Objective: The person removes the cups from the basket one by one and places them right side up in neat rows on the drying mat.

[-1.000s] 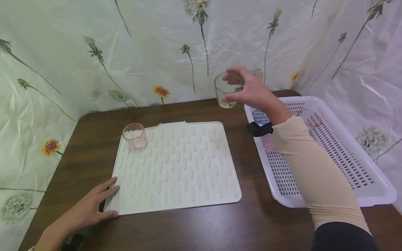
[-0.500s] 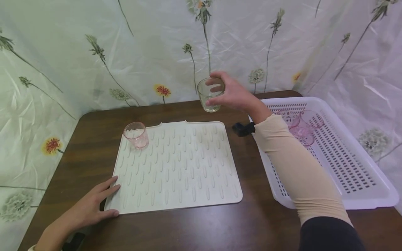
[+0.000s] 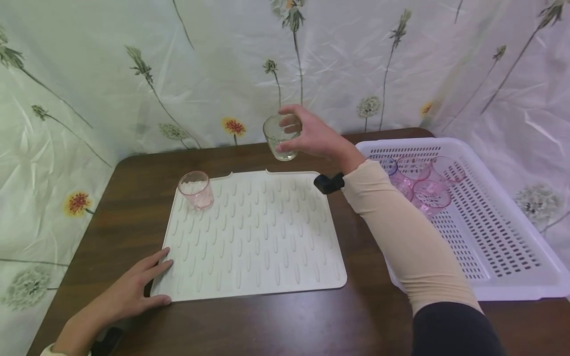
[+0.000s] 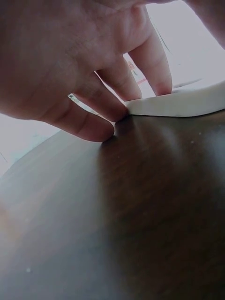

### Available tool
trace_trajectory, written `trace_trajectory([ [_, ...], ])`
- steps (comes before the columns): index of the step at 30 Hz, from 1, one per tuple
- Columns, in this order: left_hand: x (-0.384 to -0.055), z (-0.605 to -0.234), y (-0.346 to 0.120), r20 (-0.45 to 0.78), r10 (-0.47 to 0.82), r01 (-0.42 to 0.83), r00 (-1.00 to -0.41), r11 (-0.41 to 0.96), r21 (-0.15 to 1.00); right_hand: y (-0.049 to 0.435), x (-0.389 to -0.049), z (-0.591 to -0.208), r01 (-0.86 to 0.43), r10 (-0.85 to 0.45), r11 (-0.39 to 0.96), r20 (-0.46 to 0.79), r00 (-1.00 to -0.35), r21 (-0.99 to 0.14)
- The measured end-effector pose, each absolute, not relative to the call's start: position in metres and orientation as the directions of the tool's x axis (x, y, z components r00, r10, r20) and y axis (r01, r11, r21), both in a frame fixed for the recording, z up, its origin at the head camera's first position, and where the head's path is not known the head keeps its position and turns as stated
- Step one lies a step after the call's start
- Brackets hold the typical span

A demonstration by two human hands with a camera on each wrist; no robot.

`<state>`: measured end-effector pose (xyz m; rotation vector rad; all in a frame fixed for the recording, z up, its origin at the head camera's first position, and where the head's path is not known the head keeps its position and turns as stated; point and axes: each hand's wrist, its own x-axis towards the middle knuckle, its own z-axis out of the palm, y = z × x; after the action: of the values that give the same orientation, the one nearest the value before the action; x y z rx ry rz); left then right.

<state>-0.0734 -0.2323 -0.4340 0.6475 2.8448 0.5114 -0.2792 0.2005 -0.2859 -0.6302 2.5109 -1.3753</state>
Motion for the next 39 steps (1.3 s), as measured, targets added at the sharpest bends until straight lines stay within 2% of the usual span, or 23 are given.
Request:
trace_trajectory([
  [8,-0.074,-0.434,-0.232,-0.126,0.441,0.372,-0.888,0.853,0.367,0.182,-0.286,-0.296,-0.265,-0.485,0.424,0.030,-0.874,-0.866],
  [28,-0.076,-0.434,-0.233,-0.165,0.427,0.341,-0.889,0.858,0.383,0.149,-0.307,-0.329,-0.165,-0.486,0.385,-0.048,-0.872,-0.908],
  [39,-0.076,-0.433,-0.232,-0.170,0.419,0.331,-0.892,0.861,0.387,0.129,-0.298,-0.348,-0.134,-0.465,0.370,-0.058,-0.884,-0.919],
])
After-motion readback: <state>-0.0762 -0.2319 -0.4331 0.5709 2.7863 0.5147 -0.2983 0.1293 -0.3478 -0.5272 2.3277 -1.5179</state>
